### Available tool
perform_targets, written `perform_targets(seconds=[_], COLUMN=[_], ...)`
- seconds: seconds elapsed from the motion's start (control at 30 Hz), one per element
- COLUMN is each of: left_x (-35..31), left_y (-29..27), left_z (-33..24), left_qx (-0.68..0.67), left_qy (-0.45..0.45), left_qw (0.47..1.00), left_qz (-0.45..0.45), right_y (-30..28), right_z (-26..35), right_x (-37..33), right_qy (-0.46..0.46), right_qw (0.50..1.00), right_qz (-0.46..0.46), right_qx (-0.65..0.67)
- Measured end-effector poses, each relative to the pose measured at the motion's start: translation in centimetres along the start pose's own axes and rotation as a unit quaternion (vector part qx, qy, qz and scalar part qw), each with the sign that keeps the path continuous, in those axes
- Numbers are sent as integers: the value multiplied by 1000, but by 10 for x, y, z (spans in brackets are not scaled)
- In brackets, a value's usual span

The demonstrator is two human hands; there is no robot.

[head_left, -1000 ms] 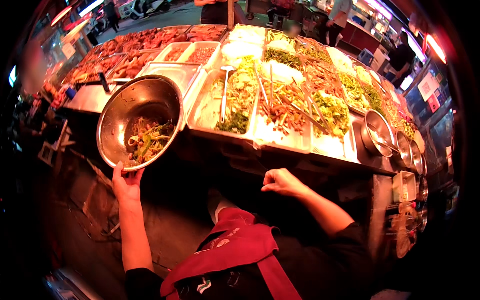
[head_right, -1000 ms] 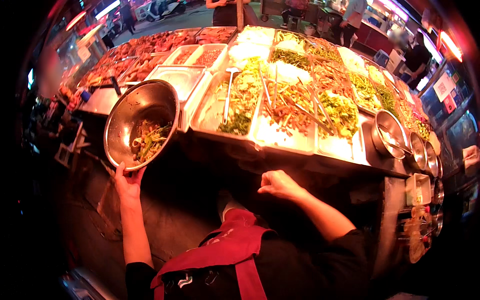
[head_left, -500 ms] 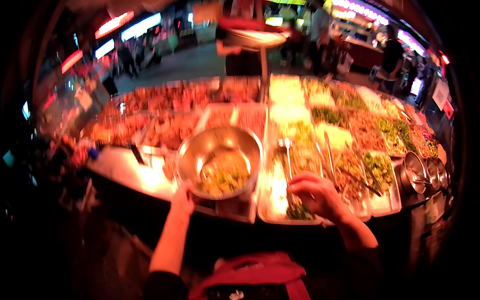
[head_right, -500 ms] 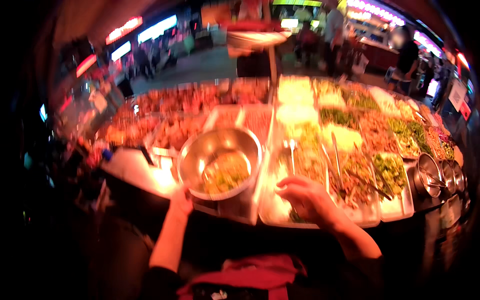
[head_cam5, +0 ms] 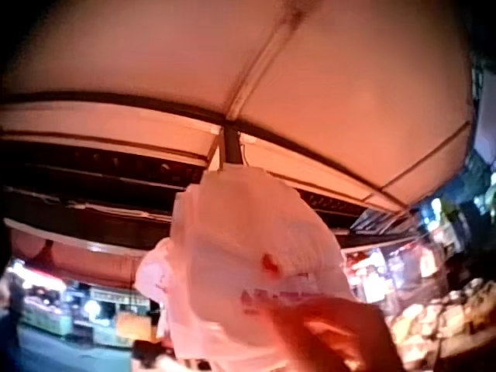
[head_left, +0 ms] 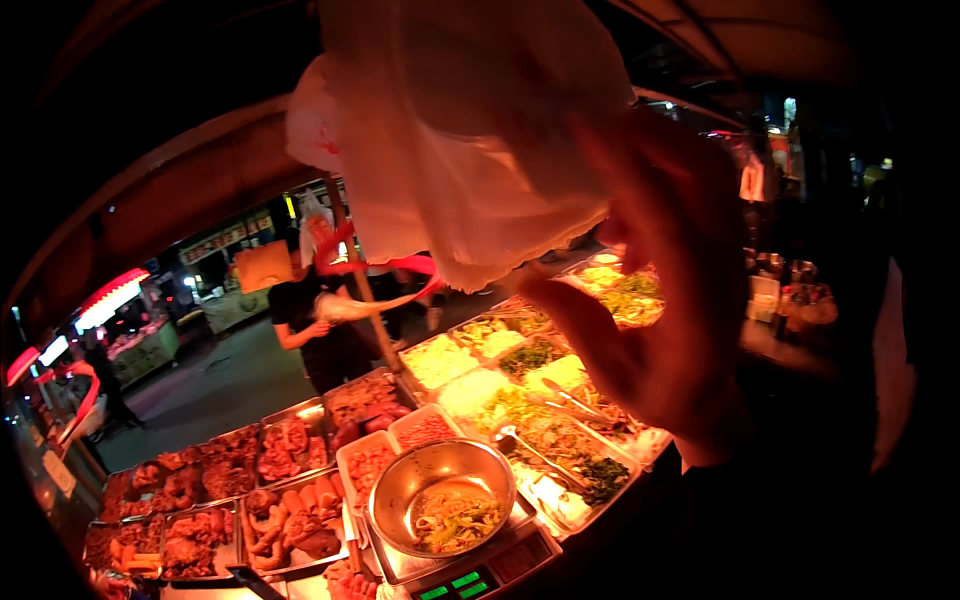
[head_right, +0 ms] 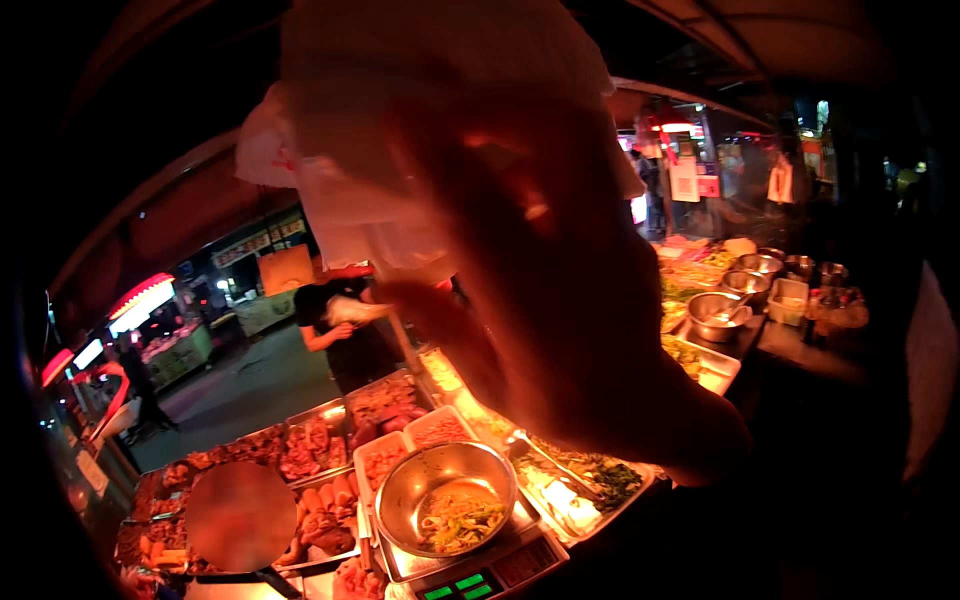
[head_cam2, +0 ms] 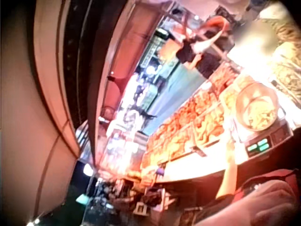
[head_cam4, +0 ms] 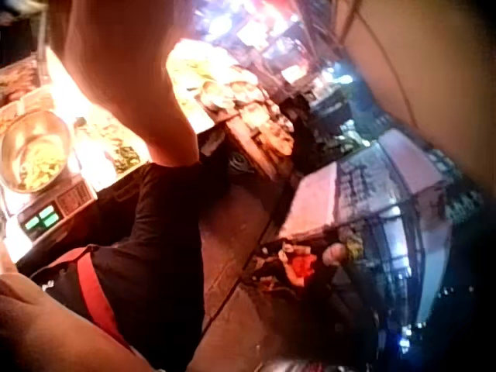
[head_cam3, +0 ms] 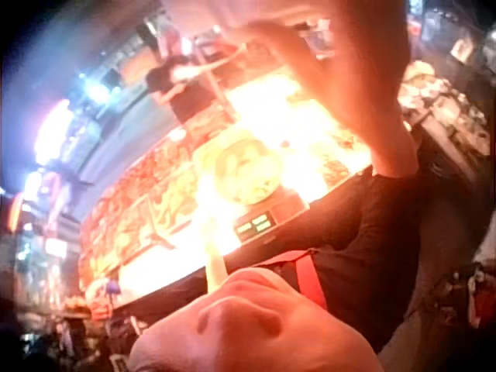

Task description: The person selects various cooked meats and vegetables from a street food stall using tongs and places them into a metal bowl. They add sauces, mix the contents, weigh the bowl on a digital scale, and then transfer the food into a plastic bag for a customer.

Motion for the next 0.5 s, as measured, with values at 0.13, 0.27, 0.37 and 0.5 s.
perform_targets(seconds=[0.13, 0.27, 0.37, 0.5], left_x=[-17, -13, -19, -17], left_y=[-22, -6, -13, 3], left_z=[-26, -19, -19, -42], left_qx=[-23, -63, -103, 68], left_qy=[19, 1, 32, 95], left_qw=[999, 998, 993, 988], left_qz=[-24, 22, 42, 105], right_y=[23, 7, 16, 5], right_z=[-18, -42, -54, -58], right_x=[21, 26, 35, 45], right_qy=[-36, 134, 139, 133], right_qw=[992, 968, 913, 887], right_qz=[-36, 18, 39, 32], right_qx=[-117, 212, 381, 441])
Point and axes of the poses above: each hand's wrist, its own x-axis towards the middle knuckle, its own y-axis out of the palm, z = x × y, the point moved 6 cm from there along x, towards the middle knuckle, and after that the axes turned 15 degrees about z, right-handed, at the moved point
